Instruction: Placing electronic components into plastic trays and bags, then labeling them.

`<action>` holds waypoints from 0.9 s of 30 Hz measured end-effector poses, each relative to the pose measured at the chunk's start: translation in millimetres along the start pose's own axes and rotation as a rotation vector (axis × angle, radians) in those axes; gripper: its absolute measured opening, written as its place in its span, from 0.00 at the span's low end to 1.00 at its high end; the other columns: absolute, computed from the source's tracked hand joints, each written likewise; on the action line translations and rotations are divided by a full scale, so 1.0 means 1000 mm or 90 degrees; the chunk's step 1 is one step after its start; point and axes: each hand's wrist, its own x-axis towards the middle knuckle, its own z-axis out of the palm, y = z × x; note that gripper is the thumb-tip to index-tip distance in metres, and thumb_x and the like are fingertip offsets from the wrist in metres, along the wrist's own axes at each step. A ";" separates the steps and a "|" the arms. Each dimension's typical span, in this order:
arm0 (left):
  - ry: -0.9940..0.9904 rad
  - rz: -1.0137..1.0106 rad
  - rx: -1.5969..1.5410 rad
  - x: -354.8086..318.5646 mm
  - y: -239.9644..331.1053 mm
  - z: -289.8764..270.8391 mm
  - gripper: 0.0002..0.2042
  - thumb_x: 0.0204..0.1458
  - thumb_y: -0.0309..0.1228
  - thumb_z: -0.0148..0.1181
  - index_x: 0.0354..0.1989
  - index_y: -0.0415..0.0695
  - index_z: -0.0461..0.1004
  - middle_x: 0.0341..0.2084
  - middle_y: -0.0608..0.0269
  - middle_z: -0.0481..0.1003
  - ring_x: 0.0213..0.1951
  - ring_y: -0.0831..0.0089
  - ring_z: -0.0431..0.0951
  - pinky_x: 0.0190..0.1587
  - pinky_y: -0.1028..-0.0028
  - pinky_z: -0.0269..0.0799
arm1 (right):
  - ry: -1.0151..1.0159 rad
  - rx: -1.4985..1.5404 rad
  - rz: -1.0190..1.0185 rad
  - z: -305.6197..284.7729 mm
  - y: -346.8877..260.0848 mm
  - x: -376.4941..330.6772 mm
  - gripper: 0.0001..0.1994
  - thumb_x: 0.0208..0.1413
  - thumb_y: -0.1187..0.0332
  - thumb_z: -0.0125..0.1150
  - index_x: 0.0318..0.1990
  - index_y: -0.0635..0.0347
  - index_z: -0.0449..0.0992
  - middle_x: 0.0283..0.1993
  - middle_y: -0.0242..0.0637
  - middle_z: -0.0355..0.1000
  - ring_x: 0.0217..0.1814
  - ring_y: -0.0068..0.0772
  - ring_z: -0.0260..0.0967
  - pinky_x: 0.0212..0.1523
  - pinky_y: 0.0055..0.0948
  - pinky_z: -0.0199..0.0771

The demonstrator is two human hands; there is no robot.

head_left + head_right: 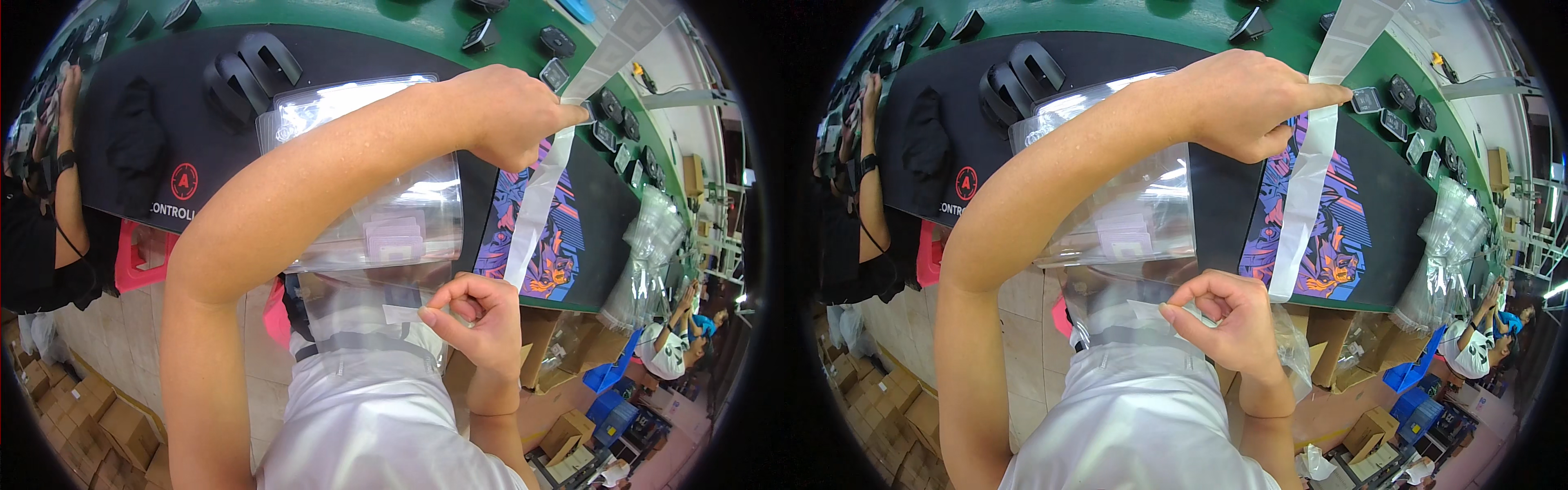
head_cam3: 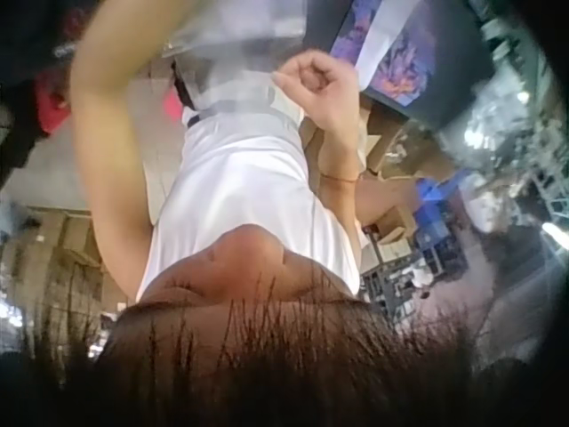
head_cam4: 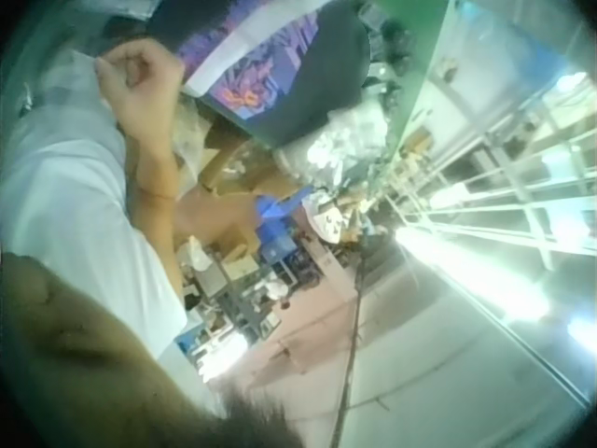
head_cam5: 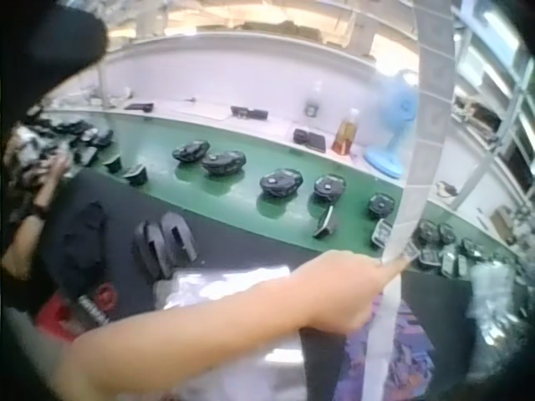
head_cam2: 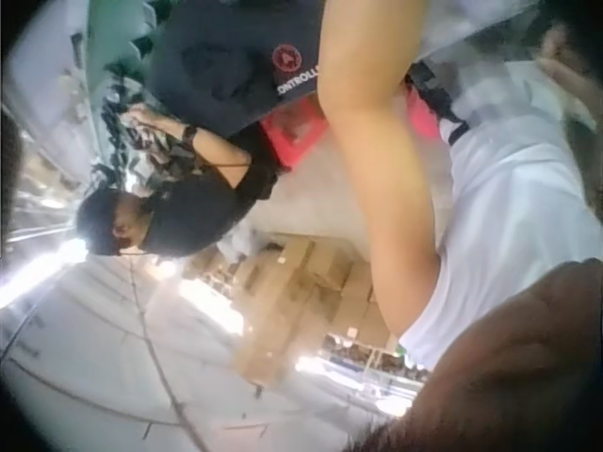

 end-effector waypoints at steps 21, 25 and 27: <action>-0.009 -0.010 0.020 0.000 -0.004 0.000 0.32 0.42 0.24 0.57 0.63 0.41 0.66 0.31 0.51 0.79 0.35 0.52 0.80 0.35 0.56 0.75 | 0.193 -0.191 -0.158 0.023 0.032 0.005 0.18 0.42 0.73 0.77 0.42 0.61 0.80 0.23 0.28 0.65 0.23 0.18 0.58 0.23 0.22 0.56; 0.005 0.009 0.030 0.005 -0.005 -0.001 0.32 0.43 0.25 0.57 0.63 0.41 0.66 0.32 0.50 0.79 0.36 0.52 0.81 0.36 0.57 0.76 | 0.284 -0.198 -0.234 0.037 0.036 0.000 0.36 0.37 0.69 0.82 0.56 0.67 0.70 0.39 0.38 0.69 0.35 0.27 0.65 0.31 0.25 0.67; 0.034 0.007 0.033 0.001 -0.005 0.003 0.32 0.43 0.26 0.58 0.63 0.41 0.66 0.32 0.50 0.80 0.36 0.53 0.82 0.35 0.58 0.78 | 0.258 -0.202 -0.167 0.040 0.026 0.002 0.44 0.34 0.61 0.84 0.59 0.71 0.66 0.44 0.45 0.69 0.37 0.37 0.68 0.36 0.32 0.71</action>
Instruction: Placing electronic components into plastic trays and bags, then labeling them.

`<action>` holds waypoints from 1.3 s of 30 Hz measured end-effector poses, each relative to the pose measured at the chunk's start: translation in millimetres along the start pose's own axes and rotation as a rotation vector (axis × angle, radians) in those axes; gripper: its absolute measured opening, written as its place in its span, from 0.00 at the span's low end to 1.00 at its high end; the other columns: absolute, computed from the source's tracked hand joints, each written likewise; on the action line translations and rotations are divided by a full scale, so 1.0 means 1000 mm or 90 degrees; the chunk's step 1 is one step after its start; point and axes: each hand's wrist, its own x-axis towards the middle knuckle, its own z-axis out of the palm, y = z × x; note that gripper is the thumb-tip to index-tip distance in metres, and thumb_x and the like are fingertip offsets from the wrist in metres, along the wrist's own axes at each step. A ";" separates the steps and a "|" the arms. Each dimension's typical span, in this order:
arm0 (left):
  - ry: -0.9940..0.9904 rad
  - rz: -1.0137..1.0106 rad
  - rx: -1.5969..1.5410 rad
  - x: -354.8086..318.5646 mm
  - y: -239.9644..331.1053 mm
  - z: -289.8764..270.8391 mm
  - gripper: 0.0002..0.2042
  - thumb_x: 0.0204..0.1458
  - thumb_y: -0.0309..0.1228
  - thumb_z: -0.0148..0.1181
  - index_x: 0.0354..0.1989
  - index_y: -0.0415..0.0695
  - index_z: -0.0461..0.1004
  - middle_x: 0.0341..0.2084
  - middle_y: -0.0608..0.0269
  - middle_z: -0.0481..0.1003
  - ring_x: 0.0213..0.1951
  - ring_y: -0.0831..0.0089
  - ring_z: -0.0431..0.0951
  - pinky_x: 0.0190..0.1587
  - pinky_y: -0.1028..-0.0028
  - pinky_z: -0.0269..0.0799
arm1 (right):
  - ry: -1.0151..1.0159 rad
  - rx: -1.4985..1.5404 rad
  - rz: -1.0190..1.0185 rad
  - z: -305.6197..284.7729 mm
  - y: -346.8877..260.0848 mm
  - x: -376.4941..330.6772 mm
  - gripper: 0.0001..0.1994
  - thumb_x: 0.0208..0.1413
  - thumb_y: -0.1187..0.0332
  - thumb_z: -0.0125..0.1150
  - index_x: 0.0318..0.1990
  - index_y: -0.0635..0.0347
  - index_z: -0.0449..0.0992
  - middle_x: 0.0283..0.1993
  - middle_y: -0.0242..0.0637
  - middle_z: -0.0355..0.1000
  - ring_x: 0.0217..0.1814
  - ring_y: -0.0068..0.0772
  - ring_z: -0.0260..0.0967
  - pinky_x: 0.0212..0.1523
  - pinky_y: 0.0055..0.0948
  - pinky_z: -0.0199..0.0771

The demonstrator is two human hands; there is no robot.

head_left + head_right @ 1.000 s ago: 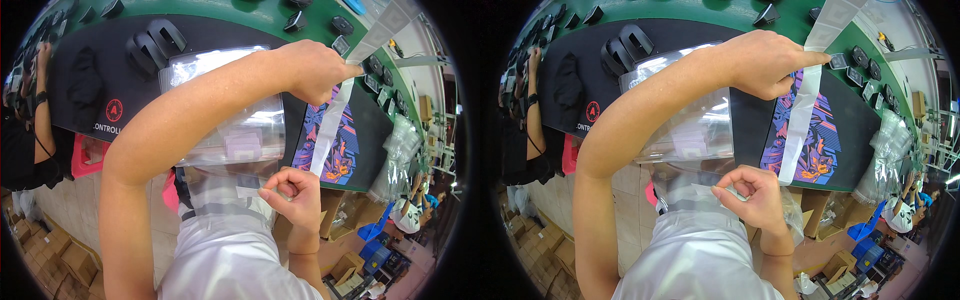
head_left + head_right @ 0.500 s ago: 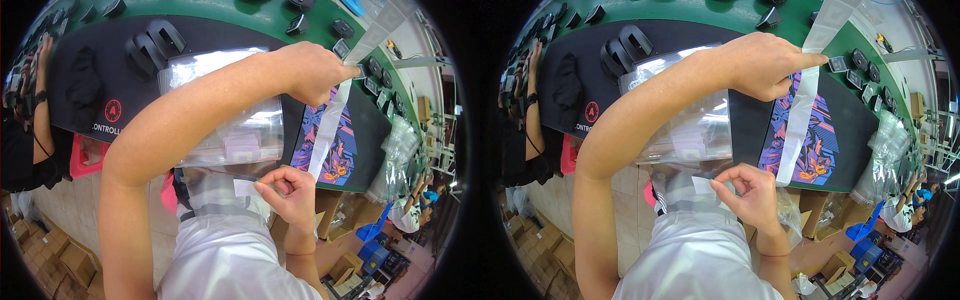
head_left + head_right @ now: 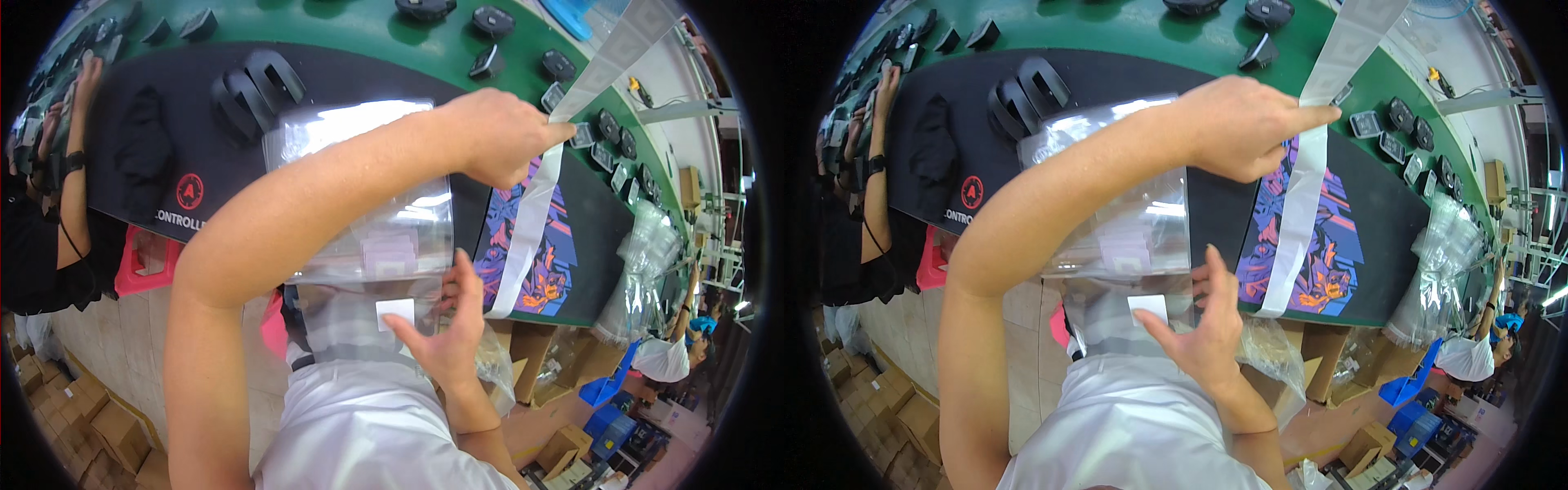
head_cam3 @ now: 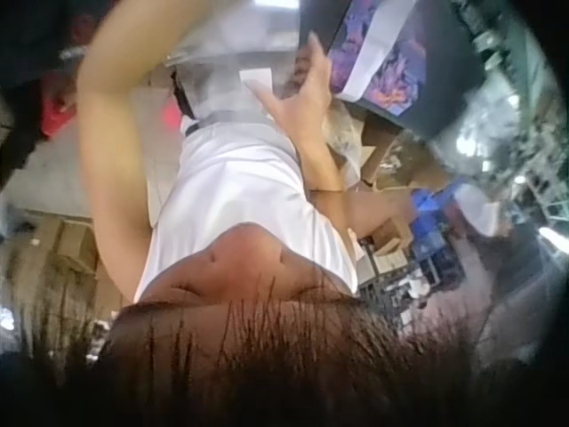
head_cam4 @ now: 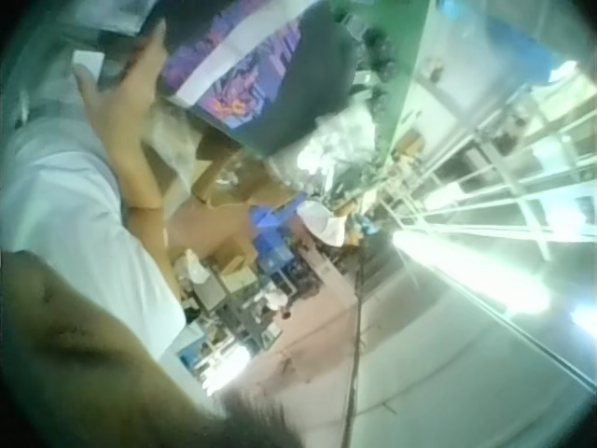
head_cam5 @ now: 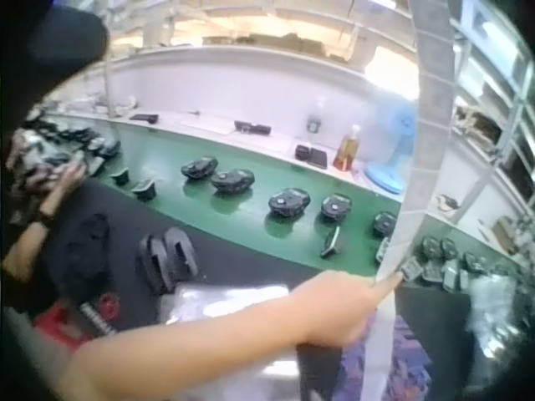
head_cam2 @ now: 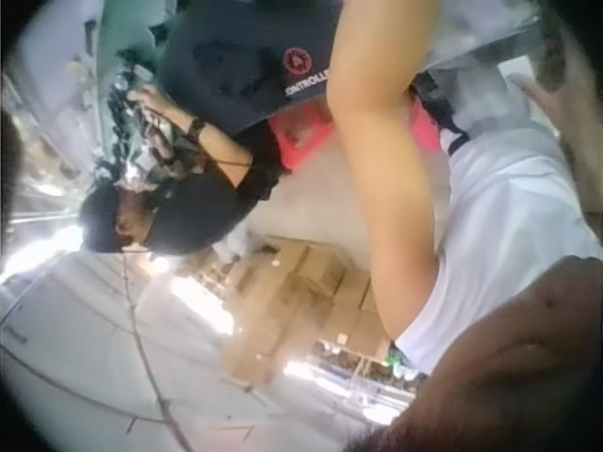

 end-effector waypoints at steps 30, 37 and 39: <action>-0.008 -0.042 -0.014 -0.002 0.003 0.002 0.33 0.45 0.27 0.60 0.64 0.34 0.63 0.38 0.45 0.79 0.35 0.53 0.82 0.34 0.60 0.77 | -0.317 -0.191 -0.270 -0.027 0.023 -0.058 0.58 0.33 0.46 0.81 0.72 0.57 0.55 0.77 0.61 0.32 0.74 0.82 0.36 0.65 0.72 0.52; 0.008 -0.027 0.022 -0.003 0.002 -0.002 0.34 0.45 0.27 0.60 0.65 0.33 0.62 0.37 0.46 0.79 0.31 0.53 0.82 0.33 0.61 0.77 | -0.335 -0.242 -0.303 -0.029 0.025 -0.053 0.53 0.33 0.45 0.80 0.69 0.51 0.62 0.78 0.51 0.37 0.74 0.85 0.32 0.66 0.73 0.48; -0.003 -0.041 0.004 -0.003 0.004 -0.002 0.34 0.45 0.27 0.60 0.65 0.33 0.61 0.35 0.46 0.79 0.31 0.53 0.82 0.33 0.61 0.77 | -0.312 -0.344 -0.342 -0.039 0.010 -0.050 0.47 0.37 0.48 0.79 0.66 0.53 0.64 0.73 0.57 0.51 0.73 0.73 0.48 0.62 0.65 0.62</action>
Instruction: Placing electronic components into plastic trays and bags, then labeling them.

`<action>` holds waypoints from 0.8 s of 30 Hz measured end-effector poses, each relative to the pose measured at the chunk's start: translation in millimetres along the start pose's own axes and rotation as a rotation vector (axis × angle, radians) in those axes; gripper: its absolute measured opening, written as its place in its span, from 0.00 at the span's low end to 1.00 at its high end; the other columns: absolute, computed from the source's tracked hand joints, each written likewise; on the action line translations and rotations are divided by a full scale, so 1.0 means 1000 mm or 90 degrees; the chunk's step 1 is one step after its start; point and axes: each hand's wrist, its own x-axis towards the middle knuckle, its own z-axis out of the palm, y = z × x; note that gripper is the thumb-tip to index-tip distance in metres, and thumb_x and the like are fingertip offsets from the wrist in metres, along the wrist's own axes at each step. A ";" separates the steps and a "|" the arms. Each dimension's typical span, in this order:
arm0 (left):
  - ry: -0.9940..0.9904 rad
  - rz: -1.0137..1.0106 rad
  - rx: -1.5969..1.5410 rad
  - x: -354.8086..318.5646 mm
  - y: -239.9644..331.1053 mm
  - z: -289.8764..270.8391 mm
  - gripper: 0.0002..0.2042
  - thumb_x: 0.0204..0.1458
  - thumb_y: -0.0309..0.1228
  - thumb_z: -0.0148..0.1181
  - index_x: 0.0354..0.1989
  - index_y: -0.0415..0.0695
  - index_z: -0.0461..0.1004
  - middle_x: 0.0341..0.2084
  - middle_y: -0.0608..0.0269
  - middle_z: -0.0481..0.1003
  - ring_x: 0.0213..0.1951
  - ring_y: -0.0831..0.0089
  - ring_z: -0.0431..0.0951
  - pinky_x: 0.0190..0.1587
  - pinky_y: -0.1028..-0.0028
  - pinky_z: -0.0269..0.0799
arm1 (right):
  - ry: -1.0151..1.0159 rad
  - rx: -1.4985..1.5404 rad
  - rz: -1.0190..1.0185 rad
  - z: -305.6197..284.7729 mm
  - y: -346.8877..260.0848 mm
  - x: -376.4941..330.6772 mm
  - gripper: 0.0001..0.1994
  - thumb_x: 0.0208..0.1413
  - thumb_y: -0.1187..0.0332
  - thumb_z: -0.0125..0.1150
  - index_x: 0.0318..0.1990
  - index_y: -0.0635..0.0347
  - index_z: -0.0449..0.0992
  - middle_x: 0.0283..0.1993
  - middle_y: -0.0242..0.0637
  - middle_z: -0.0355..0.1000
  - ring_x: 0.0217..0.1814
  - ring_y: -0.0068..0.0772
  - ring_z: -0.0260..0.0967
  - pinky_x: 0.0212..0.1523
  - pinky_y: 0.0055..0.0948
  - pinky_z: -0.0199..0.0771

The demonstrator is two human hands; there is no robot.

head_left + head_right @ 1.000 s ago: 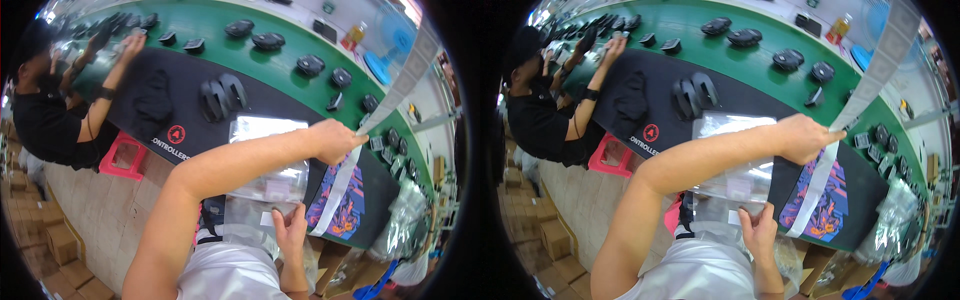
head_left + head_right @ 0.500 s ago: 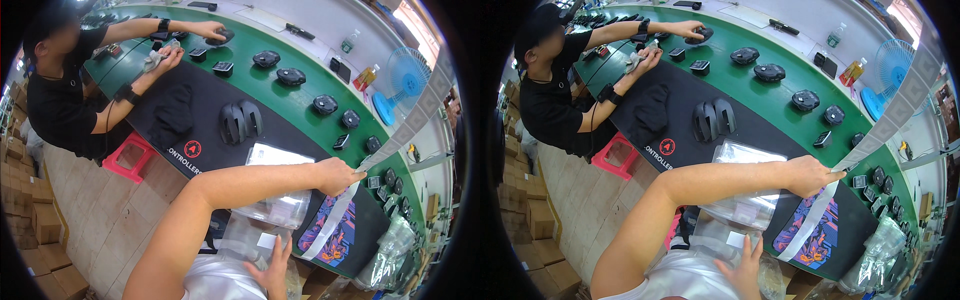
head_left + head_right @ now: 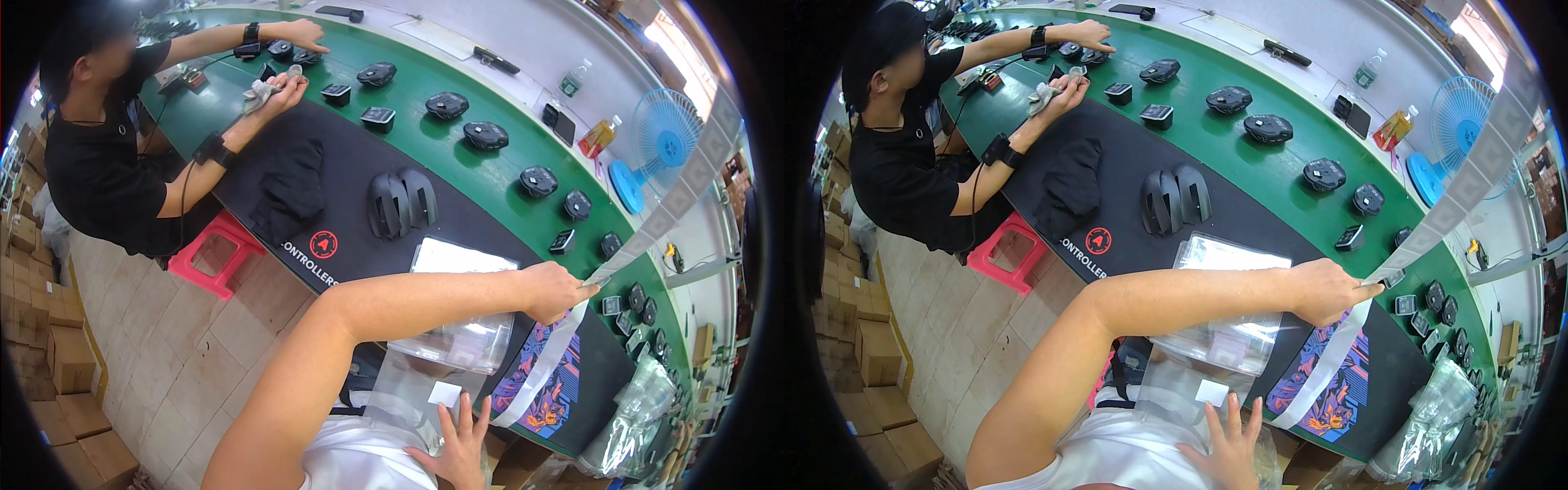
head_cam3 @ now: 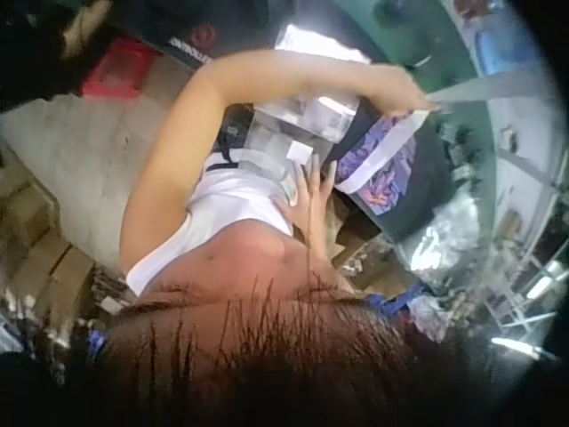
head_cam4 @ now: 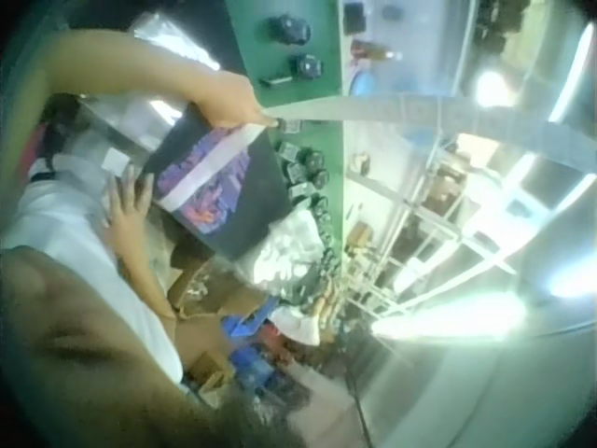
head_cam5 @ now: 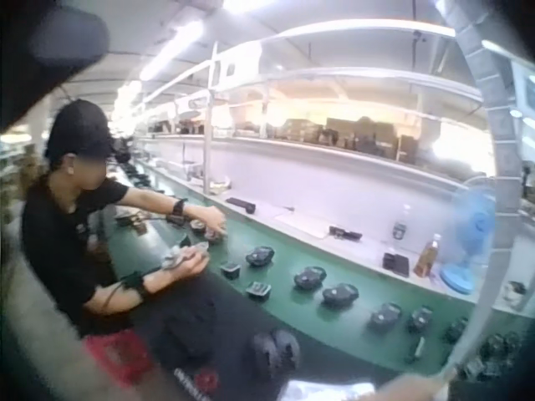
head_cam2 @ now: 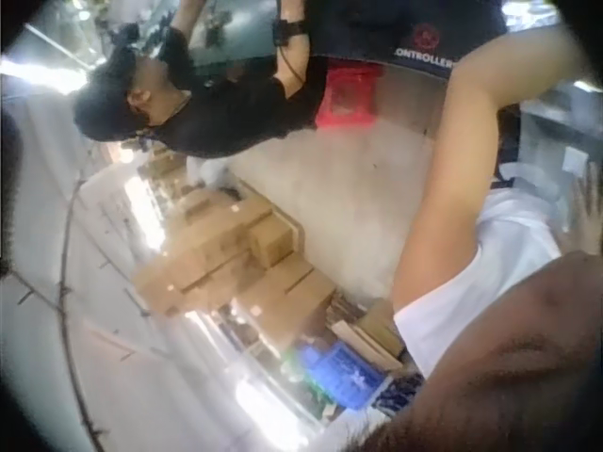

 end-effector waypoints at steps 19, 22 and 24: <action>0.000 0.007 0.007 0.000 0.003 0.005 0.34 0.46 0.27 0.59 0.65 0.31 0.62 0.34 0.45 0.79 0.32 0.53 0.82 0.33 0.60 0.76 | -0.006 0.273 -0.259 -0.031 0.010 0.018 0.14 0.44 0.67 0.71 0.40 0.59 0.82 0.45 0.38 0.78 0.51 0.44 0.75 0.58 0.46 0.73; 0.004 0.005 0.018 0.001 0.004 0.005 0.34 0.46 0.27 0.59 0.65 0.31 0.61 0.33 0.46 0.78 0.31 0.52 0.82 0.33 0.60 0.76 | -0.035 0.307 -0.259 -0.037 0.011 0.019 0.13 0.44 0.67 0.71 0.39 0.58 0.82 0.44 0.38 0.79 0.51 0.44 0.75 0.58 0.46 0.73; 0.016 0.008 0.013 0.002 0.007 0.005 0.34 0.46 0.27 0.60 0.64 0.31 0.61 0.32 0.46 0.79 0.31 0.52 0.82 0.33 0.60 0.76 | -0.010 0.366 -0.214 -0.037 0.010 0.019 0.12 0.44 0.68 0.71 0.39 0.57 0.82 0.43 0.38 0.79 0.50 0.44 0.75 0.55 0.44 0.74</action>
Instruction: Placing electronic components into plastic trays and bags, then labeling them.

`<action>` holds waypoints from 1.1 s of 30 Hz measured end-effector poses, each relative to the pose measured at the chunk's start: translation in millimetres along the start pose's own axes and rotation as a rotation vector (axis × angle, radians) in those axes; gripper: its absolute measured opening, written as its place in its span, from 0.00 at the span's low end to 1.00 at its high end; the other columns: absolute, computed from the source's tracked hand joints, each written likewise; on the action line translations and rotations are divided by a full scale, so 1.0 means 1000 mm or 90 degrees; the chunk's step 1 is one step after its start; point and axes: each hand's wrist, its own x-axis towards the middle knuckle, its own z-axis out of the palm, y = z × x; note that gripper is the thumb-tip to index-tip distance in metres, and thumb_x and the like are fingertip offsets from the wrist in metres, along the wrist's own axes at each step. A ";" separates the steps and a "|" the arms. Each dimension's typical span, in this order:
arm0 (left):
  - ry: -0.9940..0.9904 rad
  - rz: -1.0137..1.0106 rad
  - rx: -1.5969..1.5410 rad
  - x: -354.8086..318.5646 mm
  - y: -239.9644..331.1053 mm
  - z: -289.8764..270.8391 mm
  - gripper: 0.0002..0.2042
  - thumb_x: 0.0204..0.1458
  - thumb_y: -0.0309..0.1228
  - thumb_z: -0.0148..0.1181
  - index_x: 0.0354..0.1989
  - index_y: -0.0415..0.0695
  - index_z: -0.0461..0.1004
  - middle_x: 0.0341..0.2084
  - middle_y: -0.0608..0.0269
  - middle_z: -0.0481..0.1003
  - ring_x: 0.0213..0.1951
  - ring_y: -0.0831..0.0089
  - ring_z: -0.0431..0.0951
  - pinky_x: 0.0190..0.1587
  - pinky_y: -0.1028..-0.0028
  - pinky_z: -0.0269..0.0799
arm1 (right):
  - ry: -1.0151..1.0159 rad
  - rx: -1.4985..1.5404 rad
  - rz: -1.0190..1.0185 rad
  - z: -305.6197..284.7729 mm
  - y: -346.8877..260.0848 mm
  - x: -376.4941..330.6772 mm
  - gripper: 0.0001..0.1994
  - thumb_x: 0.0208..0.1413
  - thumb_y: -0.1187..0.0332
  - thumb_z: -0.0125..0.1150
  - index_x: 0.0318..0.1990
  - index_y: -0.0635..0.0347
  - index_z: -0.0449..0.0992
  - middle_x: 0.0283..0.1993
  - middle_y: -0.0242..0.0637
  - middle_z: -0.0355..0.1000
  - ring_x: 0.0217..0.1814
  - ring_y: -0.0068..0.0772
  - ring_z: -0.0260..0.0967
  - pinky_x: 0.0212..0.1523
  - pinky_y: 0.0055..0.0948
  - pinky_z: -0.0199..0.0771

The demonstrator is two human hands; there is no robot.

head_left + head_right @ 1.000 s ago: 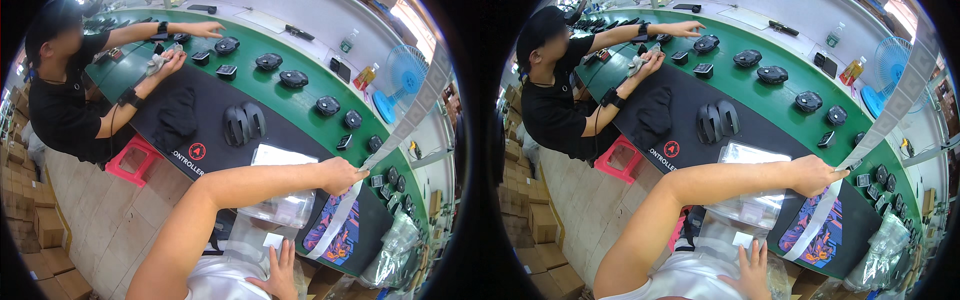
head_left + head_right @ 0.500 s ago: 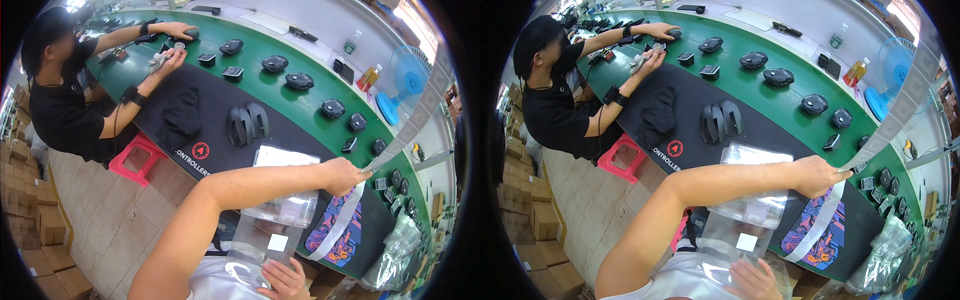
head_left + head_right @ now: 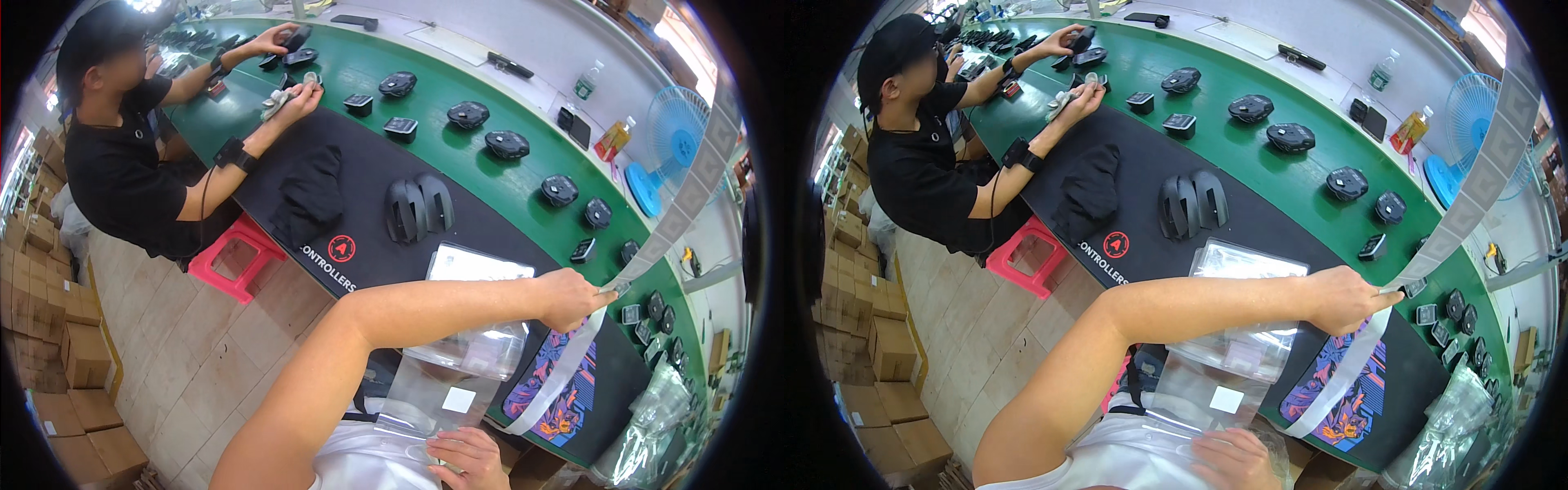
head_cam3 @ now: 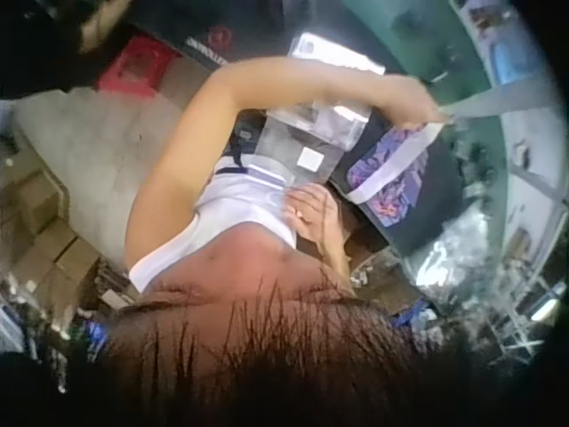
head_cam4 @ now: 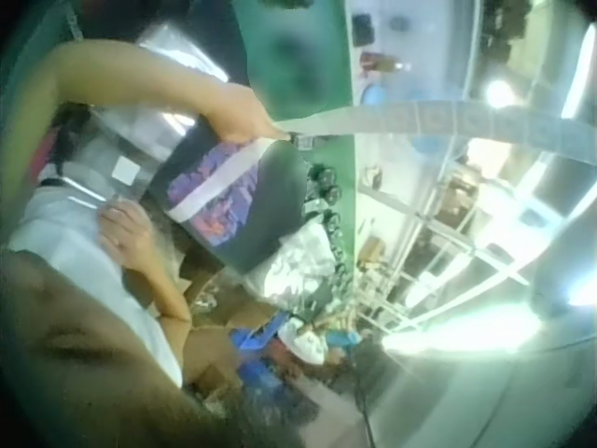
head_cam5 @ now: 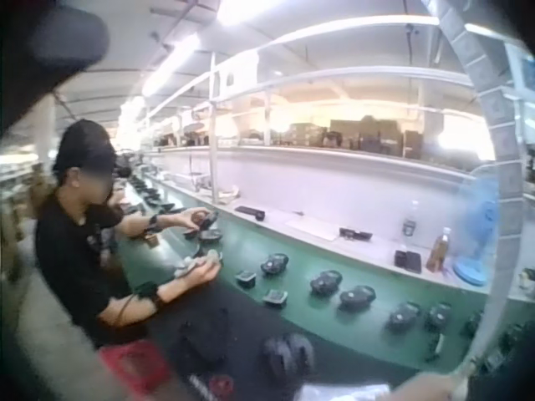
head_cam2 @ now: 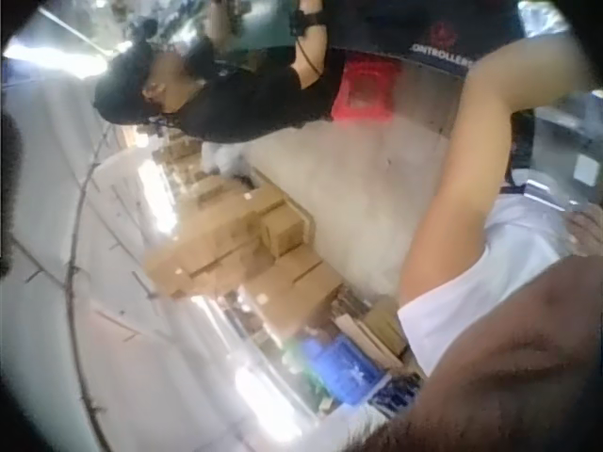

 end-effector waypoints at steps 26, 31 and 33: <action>0.008 -0.051 0.001 -0.003 -0.004 -0.009 0.34 0.49 0.27 0.54 0.69 0.43 0.58 0.40 0.46 0.79 0.31 0.50 0.81 0.33 0.57 0.77 | 0.320 -0.065 -0.257 0.015 0.017 0.050 0.36 0.38 0.78 0.77 0.59 0.47 0.69 0.49 0.37 0.77 0.40 0.37 0.78 0.37 0.35 0.75; -0.059 -0.051 0.024 -0.006 -0.009 -0.009 0.36 0.50 0.28 0.57 0.72 0.45 0.55 0.50 0.46 0.77 0.39 0.52 0.81 0.42 0.62 0.78 | 0.506 -0.007 -0.131 0.015 0.032 0.059 0.36 0.40 0.76 0.75 0.61 0.56 0.67 0.61 0.47 0.68 0.61 0.52 0.66 0.58 0.47 0.67; -0.041 -0.023 0.009 -0.002 -0.005 -0.002 0.36 0.51 0.28 0.57 0.72 0.45 0.55 0.49 0.46 0.77 0.39 0.52 0.81 0.42 0.61 0.78 | 0.482 -0.047 -0.041 0.007 0.030 0.055 0.39 0.38 0.75 0.76 0.63 0.56 0.67 0.65 0.49 0.62 0.64 0.55 0.62 0.61 0.49 0.65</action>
